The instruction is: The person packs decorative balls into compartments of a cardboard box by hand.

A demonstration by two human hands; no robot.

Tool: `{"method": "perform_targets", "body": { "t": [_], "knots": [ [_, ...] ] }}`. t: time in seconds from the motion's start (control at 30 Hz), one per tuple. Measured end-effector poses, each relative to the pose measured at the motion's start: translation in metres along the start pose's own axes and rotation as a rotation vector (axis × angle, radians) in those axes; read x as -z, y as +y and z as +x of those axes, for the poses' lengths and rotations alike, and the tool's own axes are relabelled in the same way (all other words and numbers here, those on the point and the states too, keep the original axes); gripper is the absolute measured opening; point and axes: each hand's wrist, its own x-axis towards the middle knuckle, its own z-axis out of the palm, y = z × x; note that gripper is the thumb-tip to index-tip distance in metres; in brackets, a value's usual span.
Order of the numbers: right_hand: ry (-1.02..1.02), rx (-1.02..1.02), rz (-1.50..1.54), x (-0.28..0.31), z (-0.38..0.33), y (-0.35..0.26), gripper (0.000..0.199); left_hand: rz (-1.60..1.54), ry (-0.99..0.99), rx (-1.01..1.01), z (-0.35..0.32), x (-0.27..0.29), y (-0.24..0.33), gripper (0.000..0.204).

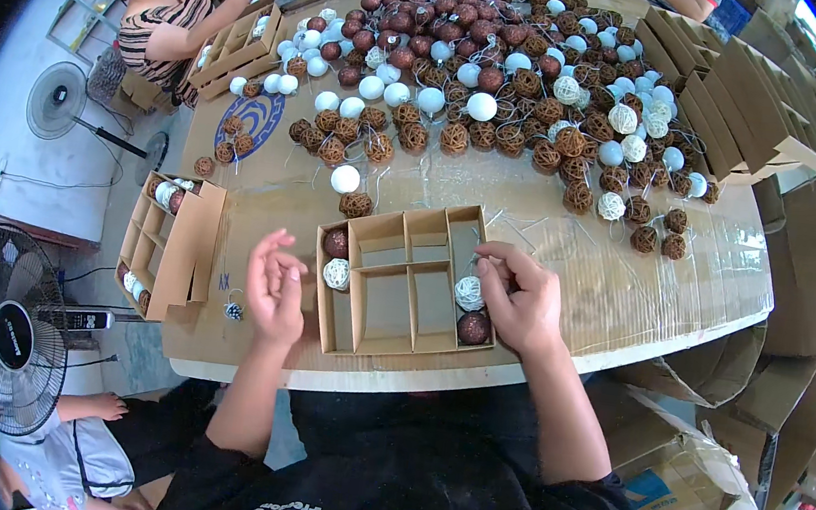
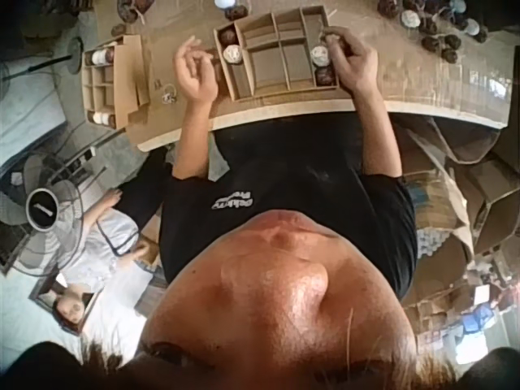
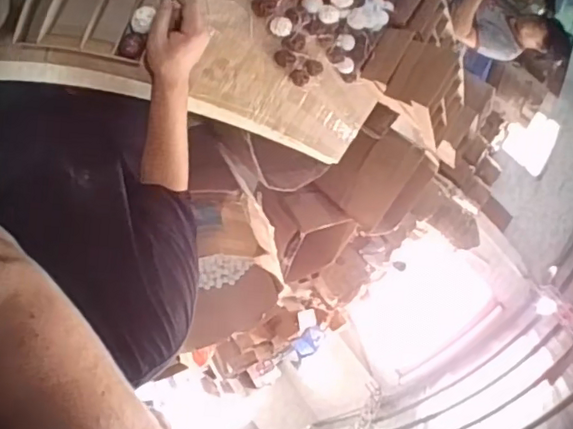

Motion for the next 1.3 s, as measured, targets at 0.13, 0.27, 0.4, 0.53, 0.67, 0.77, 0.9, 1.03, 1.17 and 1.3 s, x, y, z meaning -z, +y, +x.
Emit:
{"method": "perform_targets", "body": {
  "t": [0.13,0.27,0.4,0.53,0.67,0.77,0.9,1.03,1.17,1.3],
  "knots": [
    [0.02,-0.003,-0.02,0.001,0.0,0.008,0.015,0.316,-0.125,-0.001,0.063,0.002,0.002,0.05],
    [0.015,-0.011,-0.006,-0.003,0.003,0.008,0.013,0.871,-0.314,0.042,0.127,-0.003,0.003,0.064],
    [0.025,0.009,-0.02,0.0,0.002,0.007,0.013,1.164,-0.516,0.092,0.173,-0.012,-0.007,0.078],
    [0.013,0.001,-0.021,-0.001,0.002,0.004,0.014,1.081,-0.588,0.124,0.197,-0.004,-0.035,0.07],
    [0.016,-0.001,-0.022,-0.001,0.003,0.005,0.015,0.972,-0.627,0.041,0.2,0.002,-0.047,0.062],
    [0.016,-0.005,-0.029,0.001,0.003,0.009,0.014,0.91,-0.667,0.034,0.206,0.001,-0.036,0.062],
    [0.01,-0.003,-0.022,-0.001,0.003,0.007,0.014,0.762,-0.644,0.02,0.223,0.012,-0.045,0.065],
    [0.024,-0.016,-0.022,-0.001,0.004,0.008,0.013,0.791,-0.482,0.016,0.238,0.003,-0.059,0.069],
    [0.036,0.022,-0.025,-0.005,0.005,0.008,0.012,0.871,-0.5,-0.044,0.258,-0.003,-0.078,0.063],
    [0.054,0.025,-0.019,-0.005,0.006,0.014,0.012,0.783,-0.538,-0.074,0.266,-0.035,-0.078,0.053]
  ]
}}
